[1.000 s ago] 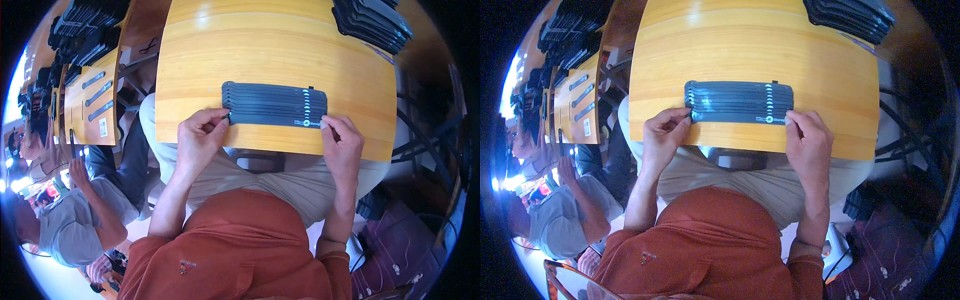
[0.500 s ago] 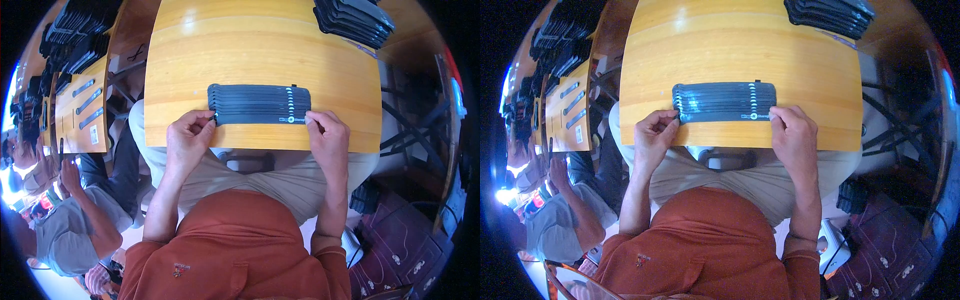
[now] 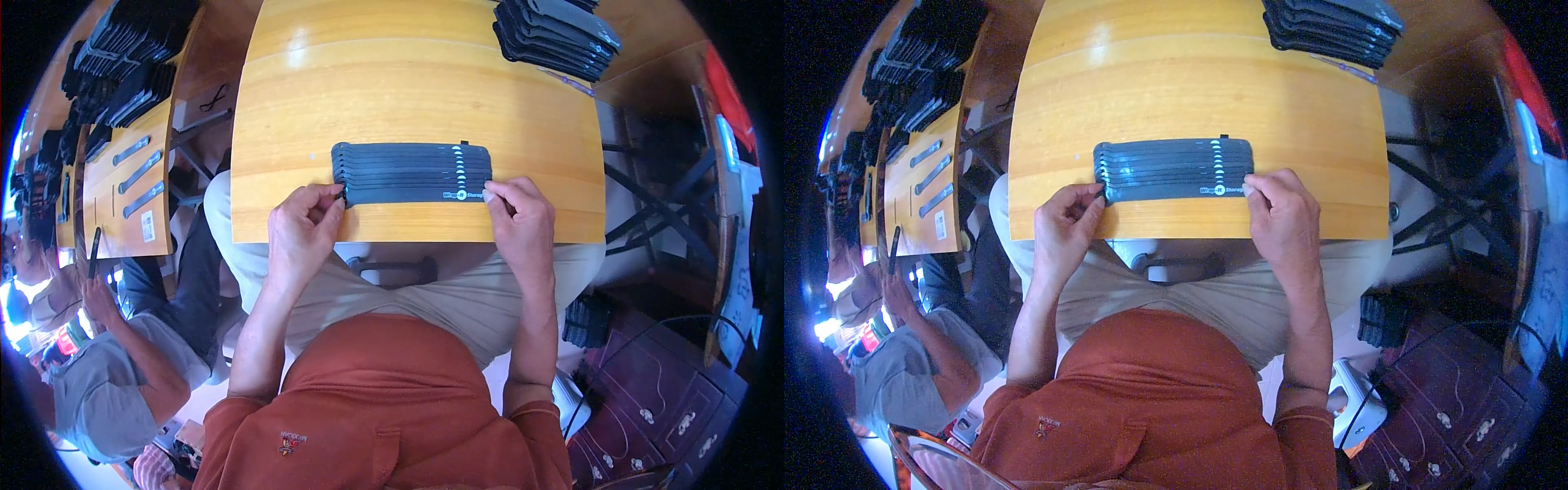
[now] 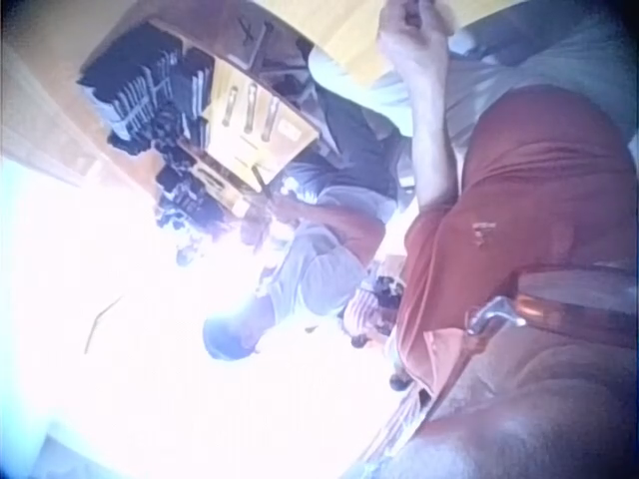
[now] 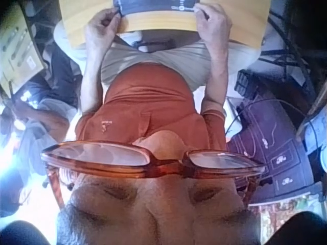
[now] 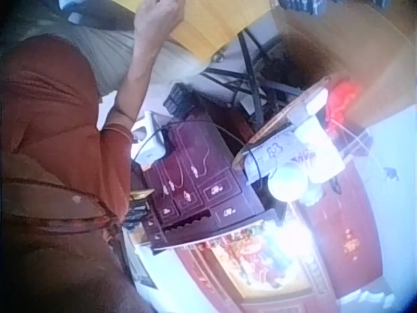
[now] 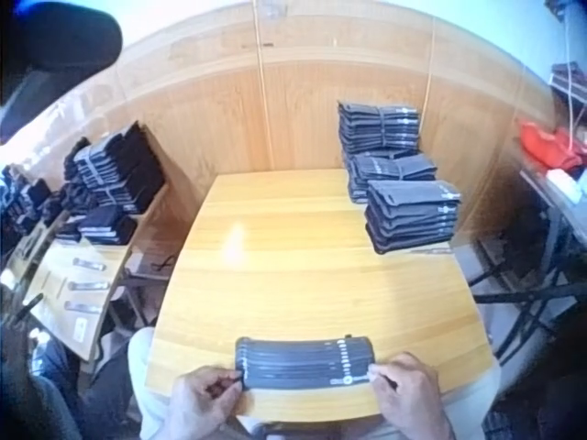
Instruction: The recorder aligns, stacks, and marks black textile straps at a workshop desk.
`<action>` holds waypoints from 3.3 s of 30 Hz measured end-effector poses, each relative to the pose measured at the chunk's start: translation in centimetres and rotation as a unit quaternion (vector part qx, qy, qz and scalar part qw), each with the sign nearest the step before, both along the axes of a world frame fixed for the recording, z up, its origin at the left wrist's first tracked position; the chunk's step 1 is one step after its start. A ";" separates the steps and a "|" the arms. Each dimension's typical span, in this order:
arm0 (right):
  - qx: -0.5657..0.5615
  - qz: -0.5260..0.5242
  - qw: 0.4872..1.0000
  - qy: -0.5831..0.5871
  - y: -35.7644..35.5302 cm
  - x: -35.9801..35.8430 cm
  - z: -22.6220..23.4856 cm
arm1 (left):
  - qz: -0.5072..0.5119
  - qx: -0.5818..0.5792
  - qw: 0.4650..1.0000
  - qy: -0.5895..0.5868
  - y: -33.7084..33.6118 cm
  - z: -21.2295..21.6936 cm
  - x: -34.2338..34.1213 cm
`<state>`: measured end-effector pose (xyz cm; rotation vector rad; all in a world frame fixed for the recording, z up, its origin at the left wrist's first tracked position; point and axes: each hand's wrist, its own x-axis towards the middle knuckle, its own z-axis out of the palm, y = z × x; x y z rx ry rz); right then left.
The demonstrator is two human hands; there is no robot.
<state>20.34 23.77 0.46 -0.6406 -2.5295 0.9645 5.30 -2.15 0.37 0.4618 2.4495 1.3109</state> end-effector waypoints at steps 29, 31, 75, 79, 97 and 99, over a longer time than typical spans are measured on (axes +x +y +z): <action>0.238 0.096 0.966 -0.023 -3.6 2.5 -2.1 | -0.283 -0.207 0.863 0.363 -2.7 -1.5 0.8; 0.241 0.095 0.966 -0.022 -3.5 2.5 -2.1 | -0.291 -0.208 0.862 0.360 -3.1 -1.3 0.5; 0.207 0.120 0.971 -0.030 -2.1 -2.8 2.5 | -0.113 0.051 0.992 0.026 -1.7 0.7 -1.6; 0.222 0.173 0.959 -0.018 -3.6 -5.9 2.0 | -0.082 0.201 0.967 -0.136 -1.6 -0.1 -2.1; 0.251 0.177 0.950 0.056 -11.2 -8.1 -0.2 | -0.035 0.236 0.928 -0.285 1.6 -1.3 -5.4; 0.271 0.164 0.947 0.053 -11.8 -8.3 -0.6 | -0.043 0.227 0.932 -0.280 1.8 -1.4 -5.6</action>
